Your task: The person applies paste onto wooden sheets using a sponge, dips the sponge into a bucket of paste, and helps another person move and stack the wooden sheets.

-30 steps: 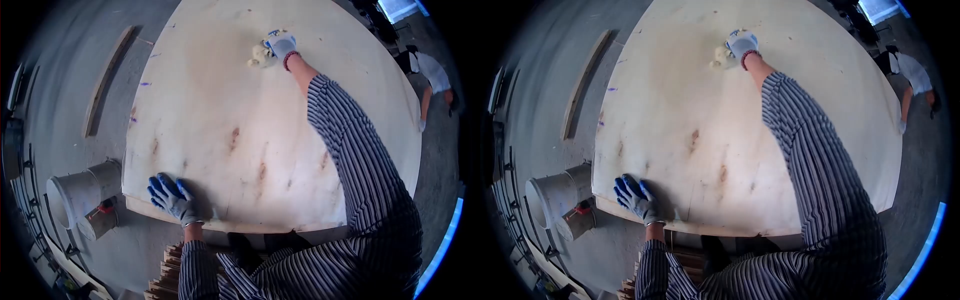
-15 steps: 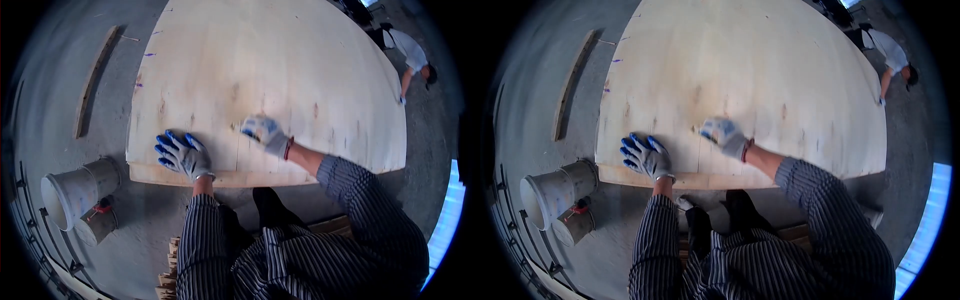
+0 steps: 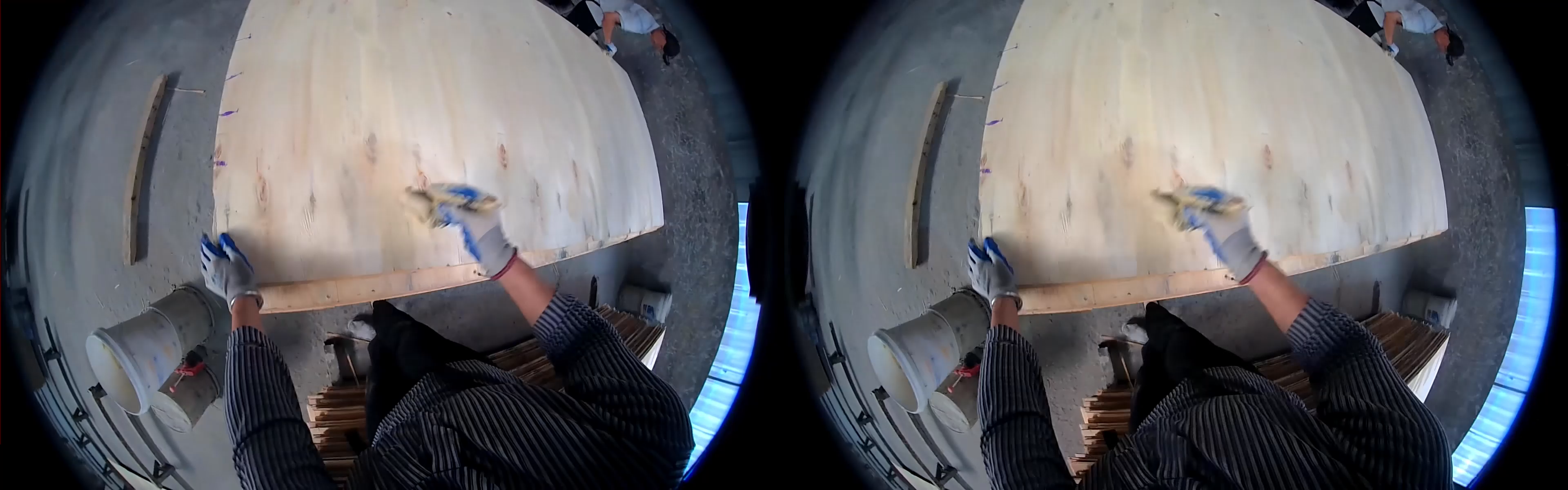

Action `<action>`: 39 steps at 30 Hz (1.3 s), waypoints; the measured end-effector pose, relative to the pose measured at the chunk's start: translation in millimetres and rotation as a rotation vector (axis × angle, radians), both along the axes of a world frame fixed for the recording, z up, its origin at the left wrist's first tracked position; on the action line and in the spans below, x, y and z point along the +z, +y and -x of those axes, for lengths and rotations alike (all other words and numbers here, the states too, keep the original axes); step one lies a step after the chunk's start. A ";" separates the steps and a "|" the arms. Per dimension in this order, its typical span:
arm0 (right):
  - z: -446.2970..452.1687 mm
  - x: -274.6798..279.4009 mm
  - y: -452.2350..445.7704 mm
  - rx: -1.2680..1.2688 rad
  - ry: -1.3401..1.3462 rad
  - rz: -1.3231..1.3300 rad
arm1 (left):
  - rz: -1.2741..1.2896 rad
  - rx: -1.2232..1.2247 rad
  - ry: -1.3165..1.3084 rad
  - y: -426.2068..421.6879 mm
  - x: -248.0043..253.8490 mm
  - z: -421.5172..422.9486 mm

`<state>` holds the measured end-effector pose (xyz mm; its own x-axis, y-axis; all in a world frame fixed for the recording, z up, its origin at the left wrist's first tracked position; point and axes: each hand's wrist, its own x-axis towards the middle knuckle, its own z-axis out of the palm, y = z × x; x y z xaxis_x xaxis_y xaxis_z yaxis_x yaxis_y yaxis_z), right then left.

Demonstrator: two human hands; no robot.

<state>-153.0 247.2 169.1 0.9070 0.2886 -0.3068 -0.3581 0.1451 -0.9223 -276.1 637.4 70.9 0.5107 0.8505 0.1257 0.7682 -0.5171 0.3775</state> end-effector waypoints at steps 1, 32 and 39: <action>-22.6 17.5 -3.5 -0.066 0.111 0.055 | 0.115 -0.017 0.020 5.2 -5.4 1.2; 67.5 1.2 89.0 -0.210 -0.310 0.234 | 1.311 -0.059 -0.572 45.9 -26.5 24.1; -20.0 -74.7 233.8 -0.135 0.169 0.115 | 1.213 -0.209 -0.552 177.4 6.4 202.7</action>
<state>-133.0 481.0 94.3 0.8679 0.1230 -0.4812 -0.4933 0.0999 -0.8641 -478.8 814.7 77.3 0.7705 0.4839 -0.4149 0.3177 0.2728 0.9081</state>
